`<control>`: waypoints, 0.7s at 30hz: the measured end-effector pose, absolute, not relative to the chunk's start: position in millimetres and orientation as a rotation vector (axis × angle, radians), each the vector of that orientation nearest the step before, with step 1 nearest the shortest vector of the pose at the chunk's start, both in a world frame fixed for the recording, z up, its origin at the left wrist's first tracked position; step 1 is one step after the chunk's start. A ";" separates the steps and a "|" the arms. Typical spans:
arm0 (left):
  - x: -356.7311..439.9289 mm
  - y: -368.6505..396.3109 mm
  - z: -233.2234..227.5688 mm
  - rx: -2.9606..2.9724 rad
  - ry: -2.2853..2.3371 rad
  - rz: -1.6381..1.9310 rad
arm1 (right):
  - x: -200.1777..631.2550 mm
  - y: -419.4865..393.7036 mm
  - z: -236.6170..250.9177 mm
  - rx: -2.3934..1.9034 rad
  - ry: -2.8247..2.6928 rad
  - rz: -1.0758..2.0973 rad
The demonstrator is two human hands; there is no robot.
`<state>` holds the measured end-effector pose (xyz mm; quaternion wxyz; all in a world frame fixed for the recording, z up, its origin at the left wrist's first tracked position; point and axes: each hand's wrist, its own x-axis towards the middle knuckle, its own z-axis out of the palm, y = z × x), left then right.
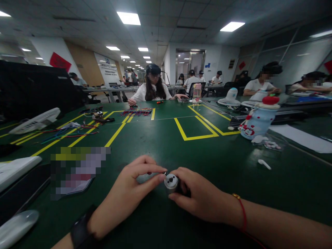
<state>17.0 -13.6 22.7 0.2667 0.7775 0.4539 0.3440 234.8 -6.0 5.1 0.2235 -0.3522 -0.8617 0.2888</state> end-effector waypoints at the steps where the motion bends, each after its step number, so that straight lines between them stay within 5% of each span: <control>1: 20.6 -14.7 24.5 2.105 1.222 0.940 | 234.8 -5.5 4.4 -0.962 -2.379 0.798; 21: -26.2 18.6 3.2 1.648 1.500 0.837 | 235.7 -7.8 8.0 -1.013 -2.372 0.828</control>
